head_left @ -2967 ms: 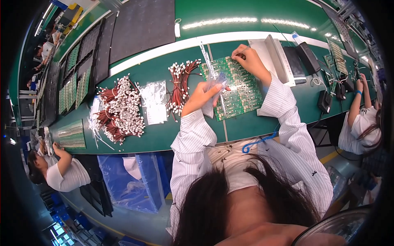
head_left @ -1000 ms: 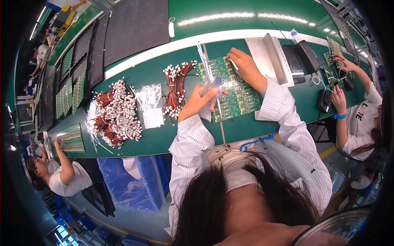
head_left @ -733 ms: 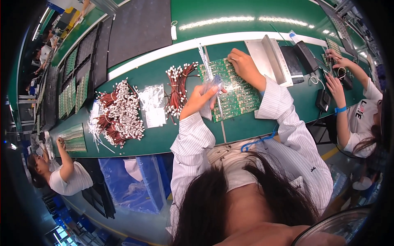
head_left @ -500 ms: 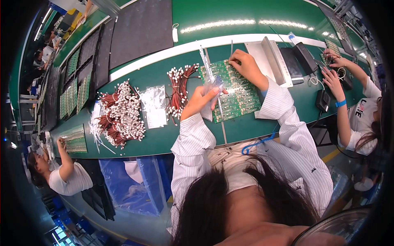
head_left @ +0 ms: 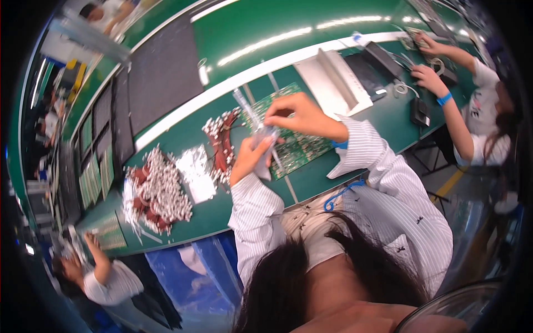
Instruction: The person assembles electronic components by hand, connecting wiring harnesses to printed circuit boards.
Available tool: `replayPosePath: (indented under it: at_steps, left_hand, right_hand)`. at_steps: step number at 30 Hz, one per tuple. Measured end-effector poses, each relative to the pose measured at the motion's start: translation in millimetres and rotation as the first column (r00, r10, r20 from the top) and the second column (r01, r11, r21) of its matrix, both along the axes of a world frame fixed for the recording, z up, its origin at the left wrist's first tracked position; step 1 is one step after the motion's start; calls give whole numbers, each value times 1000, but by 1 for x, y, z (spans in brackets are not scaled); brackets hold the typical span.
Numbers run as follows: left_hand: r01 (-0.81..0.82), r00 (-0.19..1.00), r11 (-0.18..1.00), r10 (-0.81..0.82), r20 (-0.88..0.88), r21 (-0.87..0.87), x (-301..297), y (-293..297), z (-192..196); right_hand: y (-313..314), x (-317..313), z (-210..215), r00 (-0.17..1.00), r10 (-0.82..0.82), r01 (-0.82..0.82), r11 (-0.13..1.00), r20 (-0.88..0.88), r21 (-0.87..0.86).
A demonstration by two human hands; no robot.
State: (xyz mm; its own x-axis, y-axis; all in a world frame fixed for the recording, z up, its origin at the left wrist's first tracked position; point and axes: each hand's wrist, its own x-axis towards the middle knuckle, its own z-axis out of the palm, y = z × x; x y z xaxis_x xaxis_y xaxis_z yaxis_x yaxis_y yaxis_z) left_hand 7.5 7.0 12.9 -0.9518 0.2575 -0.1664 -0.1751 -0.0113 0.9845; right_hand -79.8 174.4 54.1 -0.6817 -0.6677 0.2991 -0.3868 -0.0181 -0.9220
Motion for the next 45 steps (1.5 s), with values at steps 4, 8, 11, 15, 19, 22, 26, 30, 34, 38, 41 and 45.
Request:
replayPosePath:
  at_steps: [4,8,11,15,19,22,26,30,34,38,41,45]
  left_hand:
    - [-30,999,999,31,17,-14,9,-5,-2]
    - [31,999,998,-30,23,-50,4,-2,-4]
    - [48,999,996,-47,13,-74,2,0,-1]
    - [37,999,997,-37,1,-67,2,-2,-1]
    - [34,999,998,-34,1,-49,1,-1,-1]
    - [12,1000,998,-11,25,-54,5,-1,1]
    - [-23,1000,998,24,13,-62,7,-1,-2]
    - [-16,1000,995,16,-6,-95,2,3,6]
    - [29,1000,998,-29,2,-60,1,3,10]
    - [30,1000,999,-30,-7,-46,3,2,12]
    - [19,1000,1000,-20,-15,-12,4,-2,7]
    - [-49,998,998,50,-27,50,7,-7,4]
  right_hand:
    - [-1,0,5,995,99,-99,995,-1,28]
    - [10,2,10,982,119,-98,986,-149,138]
    - [11,4,12,956,71,-24,986,-284,168]
    - [9,6,12,897,-14,77,989,-441,125]
    - [12,6,14,872,-41,109,988,-488,112]
    - [14,3,20,949,18,4,998,-313,70]
    - [24,-1,33,996,51,-46,995,-67,86]
    - [40,-13,32,978,71,-21,968,-195,249]
    - [45,-17,31,946,171,-54,920,-275,388]
    - [41,-15,22,833,180,26,932,-523,361]
    - [38,-19,21,790,33,118,971,-612,206]
    - [42,-37,17,975,-216,217,976,-60,4]
